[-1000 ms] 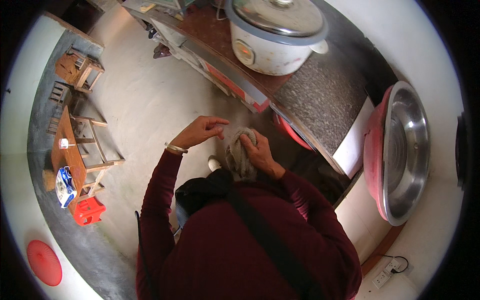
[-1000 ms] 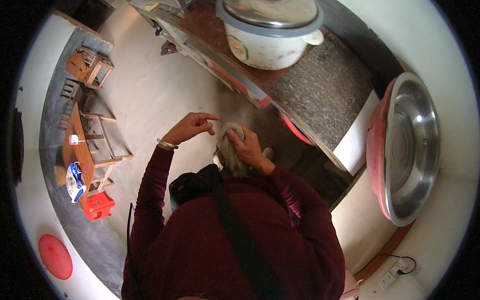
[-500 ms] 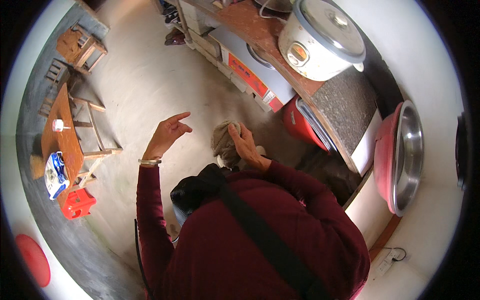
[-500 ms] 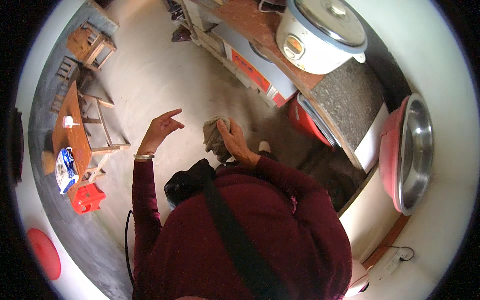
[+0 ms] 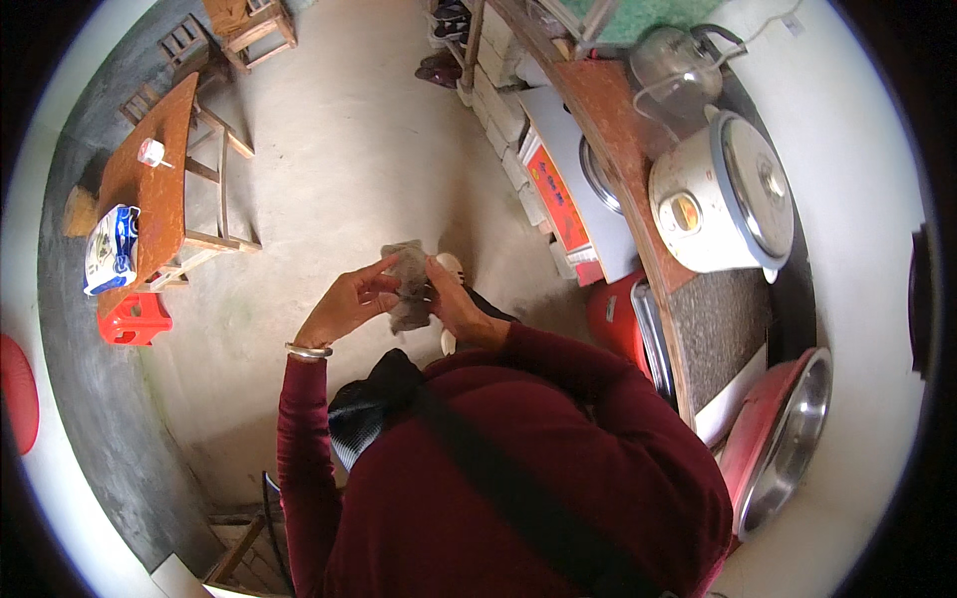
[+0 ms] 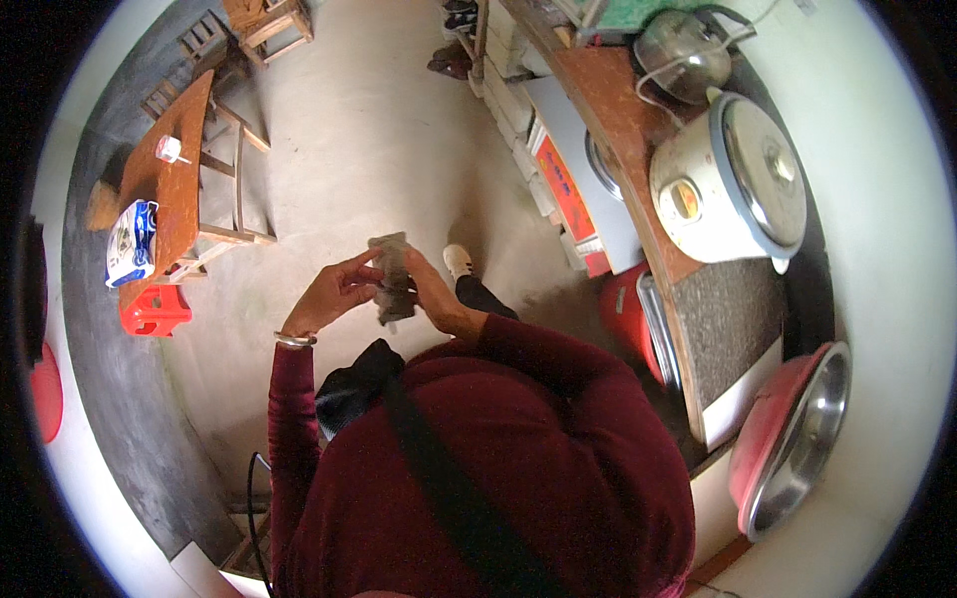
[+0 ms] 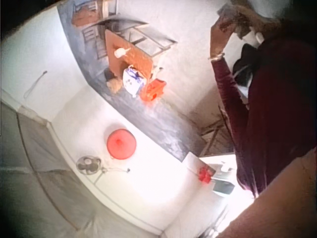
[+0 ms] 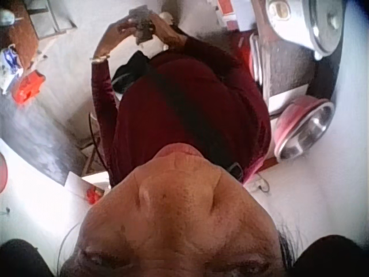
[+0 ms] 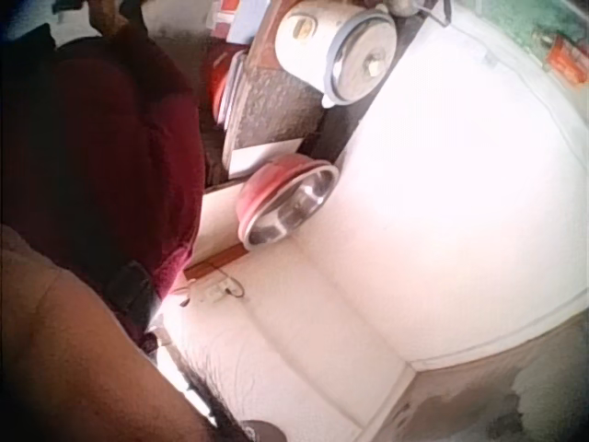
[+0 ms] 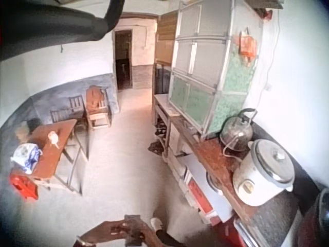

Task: The person wipes a kitchen countertop with a cloth, moving various items like a cup rack, jars, and a large bag of rice to clean underneath them. They also wipe the top of a rice cooker and a metal basin before walking out of the room.

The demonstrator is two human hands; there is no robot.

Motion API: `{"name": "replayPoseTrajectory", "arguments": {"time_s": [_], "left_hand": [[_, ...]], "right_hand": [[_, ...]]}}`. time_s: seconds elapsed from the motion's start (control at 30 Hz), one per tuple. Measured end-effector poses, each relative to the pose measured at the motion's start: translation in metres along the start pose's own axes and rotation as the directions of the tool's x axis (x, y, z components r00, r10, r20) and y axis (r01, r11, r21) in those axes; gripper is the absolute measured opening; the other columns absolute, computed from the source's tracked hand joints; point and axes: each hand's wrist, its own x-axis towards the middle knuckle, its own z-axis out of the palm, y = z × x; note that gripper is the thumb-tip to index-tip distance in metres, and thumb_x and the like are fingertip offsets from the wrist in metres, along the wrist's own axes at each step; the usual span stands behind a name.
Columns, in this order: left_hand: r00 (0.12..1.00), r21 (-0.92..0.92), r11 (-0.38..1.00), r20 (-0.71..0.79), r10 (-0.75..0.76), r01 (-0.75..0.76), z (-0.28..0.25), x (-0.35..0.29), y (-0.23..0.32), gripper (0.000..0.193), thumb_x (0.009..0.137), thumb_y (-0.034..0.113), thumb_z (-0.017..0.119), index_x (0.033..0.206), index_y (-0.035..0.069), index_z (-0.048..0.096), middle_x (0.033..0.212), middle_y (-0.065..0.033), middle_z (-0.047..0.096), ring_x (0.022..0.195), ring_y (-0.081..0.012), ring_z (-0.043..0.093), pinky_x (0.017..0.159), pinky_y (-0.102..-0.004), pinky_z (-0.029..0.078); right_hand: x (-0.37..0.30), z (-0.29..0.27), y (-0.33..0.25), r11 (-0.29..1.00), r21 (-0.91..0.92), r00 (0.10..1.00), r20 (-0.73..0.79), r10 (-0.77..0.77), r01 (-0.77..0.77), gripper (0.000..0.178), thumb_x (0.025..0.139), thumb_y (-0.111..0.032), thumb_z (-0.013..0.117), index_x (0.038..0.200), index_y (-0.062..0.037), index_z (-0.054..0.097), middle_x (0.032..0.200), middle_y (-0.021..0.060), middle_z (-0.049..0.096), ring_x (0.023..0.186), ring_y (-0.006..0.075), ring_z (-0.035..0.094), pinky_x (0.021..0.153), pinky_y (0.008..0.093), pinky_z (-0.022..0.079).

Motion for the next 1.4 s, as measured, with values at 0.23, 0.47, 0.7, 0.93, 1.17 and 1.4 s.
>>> {"name": "replayPoseTrajectory", "arguments": {"time_s": [0.23, 0.47, 0.7, 0.93, 1.17, 1.4], "left_hand": [[0.981, 0.204, 0.976, -0.161, 0.110, -0.076, -0.050, 0.049, 0.029, 0.077, 0.078, 0.023, 0.072, 0.139, 0.002, 0.031, 0.110, -0.0160, 0.057, 0.103, -0.0219, 0.057, 0.092, -0.0348, 0.046], [0.952, 0.541, 0.841, -0.249, 0.180, -0.017, -0.084, 0.132, 0.070, 0.086, 0.070, 0.027, 0.078, 0.139, 0.002, 0.032, 0.109, -0.0209, 0.054, 0.096, -0.0304, 0.059, 0.083, -0.0370, 0.048], [0.881, 0.555, 0.832, -0.385, 0.276, -0.018, -0.110, 0.190, 0.062, 0.068, 0.069, 0.024, 0.077, 0.125, 0.001, 0.045, 0.102, -0.0176, 0.059, 0.093, -0.0274, 0.060, 0.082, -0.0364, 0.048], [0.916, 0.231, 0.973, -0.392, 0.080, 0.014, -0.167, 0.209, 0.062, 0.039, 0.073, 0.018, 0.075, 0.103, 0.000, 0.059, 0.087, -0.0092, 0.066, 0.079, -0.0157, 0.063, 0.071, -0.0295, 0.051], [0.885, 0.251, 0.961, -0.410, 0.218, -0.121, -0.274, 0.232, 0.042, 0.042, 0.074, 0.027, 0.074, 0.104, 0.000, 0.060, 0.089, -0.0098, 0.065, 0.079, -0.0162, 0.061, 0.072, -0.0295, 0.050], [0.909, 0.113, 0.989, -0.395, 0.130, -0.093, -0.396, 0.260, 0.055, 0.045, 0.073, 0.027, 0.076, 0.104, -0.001, 0.060, 0.090, -0.0095, 0.065, 0.079, -0.0139, 0.062, 0.072, -0.0289, 0.051]], "right_hand": [[0.083, 0.007, -0.055, 0.978, 0.177, 0.934, 0.355, 0.045, -0.114, 0.063, 0.095, -0.055, 0.015, 0.142, -0.0135, 0.023, 0.136, 0.0079, 0.038, 0.123, 0.0219, 0.040, 0.104, 0.0407, 0.033], [0.138, -0.016, -0.121, 0.969, 0.212, 0.901, 0.433, 0.024, -0.128, 0.063, 0.094, -0.057, 0.017, 0.144, -0.0180, 0.016, 0.145, 0.0048, 0.026, 0.132, 0.0212, 0.027, 0.109, 0.0411, 0.023], [0.173, -0.050, -0.123, 0.978, 0.159, 0.905, 0.421, 0.057, -0.136, 0.072, 0.091, -0.061, 0.024, 0.146, -0.0180, 0.005, 0.145, 0.0112, 0.025, 0.129, 0.0275, 0.034, 0.106, 0.0433, 0.029], [0.227, -0.057, -0.140, 0.996, 0.033, 0.990, 0.116, 0.082, -0.086, 0.047, 0.098, -0.037, 0.033, 0.128, -0.0021, 0.045, 0.097, 0.0207, 0.064, 0.072, 0.0230, 0.063, 0.075, 0.0361, 0.052], [0.304, -0.063, -0.135, 0.992, -0.117, 0.989, -0.145, 0.027, -0.045, 0.048, 0.096, -0.036, 0.039, 0.119, 0.0041, 0.050, 0.089, 0.0177, 0.065, 0.067, 0.0219, 0.062, 0.066, 0.0324, 0.053], [0.400, -0.035, -0.145, 0.994, -0.075, 0.958, -0.282, 0.054, -0.079, 0.036, 0.095, -0.030, 0.045, 0.111, 0.0008, 0.055, 0.090, 0.0147, 0.064, 0.067, 0.0189, 0.060, 0.063, 0.0301, 0.050]]}}
